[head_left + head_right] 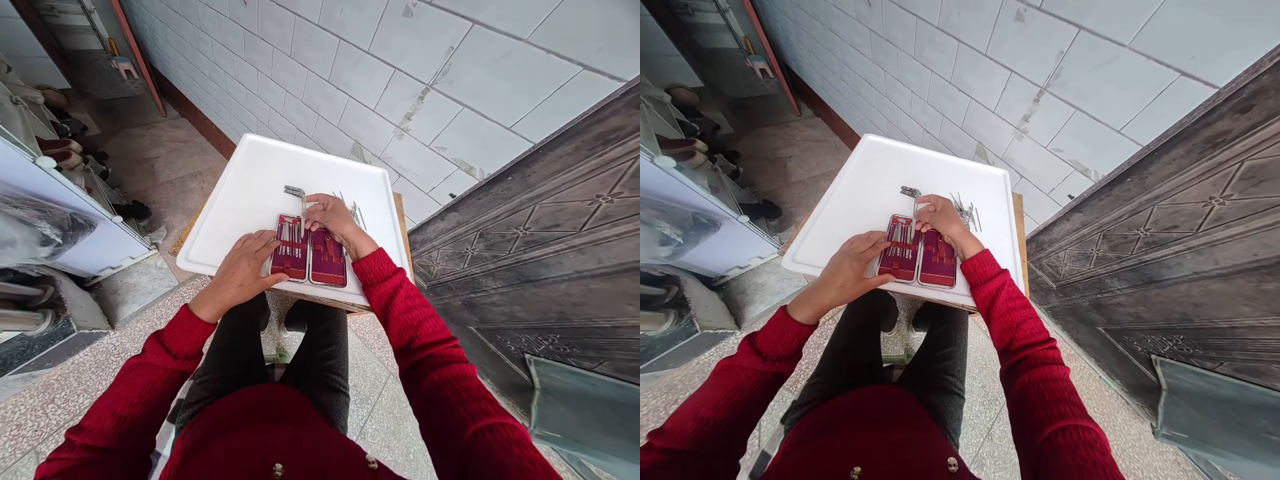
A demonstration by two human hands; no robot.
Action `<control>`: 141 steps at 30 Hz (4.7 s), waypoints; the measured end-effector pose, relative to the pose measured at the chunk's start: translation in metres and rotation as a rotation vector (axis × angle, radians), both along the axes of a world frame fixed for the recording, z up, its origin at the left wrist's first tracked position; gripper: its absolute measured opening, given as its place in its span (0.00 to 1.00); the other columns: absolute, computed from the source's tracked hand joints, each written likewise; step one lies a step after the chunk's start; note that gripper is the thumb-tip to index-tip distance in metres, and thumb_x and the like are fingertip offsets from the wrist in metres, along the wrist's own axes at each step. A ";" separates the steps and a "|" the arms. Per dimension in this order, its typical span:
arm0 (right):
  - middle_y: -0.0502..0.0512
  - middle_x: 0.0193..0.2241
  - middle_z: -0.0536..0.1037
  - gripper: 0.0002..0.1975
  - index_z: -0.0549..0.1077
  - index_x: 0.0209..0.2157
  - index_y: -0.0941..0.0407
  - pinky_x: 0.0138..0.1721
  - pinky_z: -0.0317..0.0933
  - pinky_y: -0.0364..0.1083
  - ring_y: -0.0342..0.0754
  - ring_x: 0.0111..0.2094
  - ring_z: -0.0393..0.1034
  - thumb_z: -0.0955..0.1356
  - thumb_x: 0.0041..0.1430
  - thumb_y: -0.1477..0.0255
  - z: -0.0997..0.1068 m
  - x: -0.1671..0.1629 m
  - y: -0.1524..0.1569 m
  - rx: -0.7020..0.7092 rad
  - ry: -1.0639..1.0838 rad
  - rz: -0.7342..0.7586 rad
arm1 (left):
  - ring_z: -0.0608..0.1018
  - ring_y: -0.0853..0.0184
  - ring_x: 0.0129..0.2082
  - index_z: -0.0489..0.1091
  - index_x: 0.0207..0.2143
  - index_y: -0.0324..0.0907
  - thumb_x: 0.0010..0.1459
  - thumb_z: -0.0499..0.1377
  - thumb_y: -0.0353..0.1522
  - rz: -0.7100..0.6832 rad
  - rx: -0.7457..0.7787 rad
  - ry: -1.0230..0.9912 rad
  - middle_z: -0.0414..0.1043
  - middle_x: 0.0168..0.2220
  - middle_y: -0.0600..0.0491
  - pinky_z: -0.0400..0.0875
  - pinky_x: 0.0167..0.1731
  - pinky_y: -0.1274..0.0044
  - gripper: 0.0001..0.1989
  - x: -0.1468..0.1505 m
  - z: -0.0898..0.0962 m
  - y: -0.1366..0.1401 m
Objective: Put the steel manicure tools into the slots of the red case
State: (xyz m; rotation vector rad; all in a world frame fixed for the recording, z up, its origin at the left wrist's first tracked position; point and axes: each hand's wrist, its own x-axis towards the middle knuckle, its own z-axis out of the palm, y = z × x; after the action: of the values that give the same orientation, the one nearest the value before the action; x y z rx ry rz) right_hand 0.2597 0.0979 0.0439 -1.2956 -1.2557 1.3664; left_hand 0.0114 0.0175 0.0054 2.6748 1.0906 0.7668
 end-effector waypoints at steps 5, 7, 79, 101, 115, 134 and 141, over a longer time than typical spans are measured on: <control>0.42 0.17 0.74 0.18 0.73 0.42 0.58 0.16 0.55 0.37 0.40 0.16 0.67 0.76 0.49 0.79 -0.010 0.002 -0.004 0.099 -0.073 0.047 | 0.70 0.47 0.65 0.66 0.63 0.40 0.64 0.63 0.48 -0.008 0.003 0.001 0.66 0.66 0.38 0.65 0.65 0.52 0.32 0.000 0.001 0.001; 0.41 0.17 0.74 0.20 0.72 0.44 0.57 0.16 0.53 0.37 0.38 0.15 0.64 0.76 0.49 0.78 -0.013 0.005 -0.003 0.125 -0.097 0.055 | 0.69 0.46 0.66 0.65 0.64 0.41 0.64 0.63 0.47 -0.012 -0.005 -0.009 0.66 0.66 0.39 0.64 0.66 0.52 0.32 -0.001 0.000 0.001; 0.58 0.39 0.84 0.14 0.83 0.38 0.58 0.38 0.60 0.47 0.51 0.38 0.73 0.64 0.63 0.79 0.032 -0.015 0.022 0.411 -1.238 0.010 | 0.67 0.46 0.68 0.65 0.64 0.41 0.66 0.60 0.50 0.016 -0.010 0.054 0.64 0.68 0.37 0.63 0.67 0.50 0.31 -0.003 0.000 0.003; 0.76 0.50 0.80 0.17 0.75 0.53 0.70 0.48 0.66 0.51 0.63 0.50 0.75 0.66 0.65 0.78 0.041 -0.058 0.071 0.342 -1.777 0.462 | 0.65 0.48 0.70 0.67 0.64 0.37 0.67 0.60 0.48 0.059 -0.039 0.093 0.64 0.69 0.38 0.60 0.70 0.54 0.32 0.000 0.003 -0.007; 0.75 0.47 0.80 0.17 0.75 0.50 0.70 0.43 0.60 0.51 0.61 0.45 0.74 0.63 0.62 0.80 0.038 -0.048 0.042 0.510 -1.747 0.441 | 0.65 0.49 0.70 0.67 0.64 0.37 0.66 0.61 0.47 0.067 -0.047 0.107 0.63 0.69 0.38 0.59 0.70 0.55 0.31 0.002 0.004 -0.008; 0.62 0.34 0.78 0.07 0.76 0.39 0.63 0.33 0.45 0.49 0.47 0.30 0.63 0.65 0.62 0.80 0.055 -0.023 -0.096 0.553 -1.503 0.829 | 0.65 0.47 0.70 0.66 0.64 0.38 0.63 0.63 0.47 0.025 -0.068 0.068 0.64 0.69 0.38 0.59 0.69 0.53 0.33 0.003 0.003 -0.003; 0.62 0.34 0.79 0.09 0.78 0.39 0.62 0.33 0.47 0.49 0.48 0.32 0.66 0.65 0.68 0.80 0.045 -0.029 -0.101 0.616 -1.519 0.888 | 0.65 0.47 0.70 0.67 0.64 0.38 0.62 0.64 0.45 0.017 -0.095 0.074 0.63 0.69 0.38 0.58 0.70 0.54 0.32 0.001 0.001 0.000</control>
State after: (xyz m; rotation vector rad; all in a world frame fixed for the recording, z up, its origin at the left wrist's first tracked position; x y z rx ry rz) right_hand 0.2304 -0.0029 0.0884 -1.2561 -3.1980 0.0561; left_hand 0.0129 0.0177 0.0068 2.6363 1.1379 0.6075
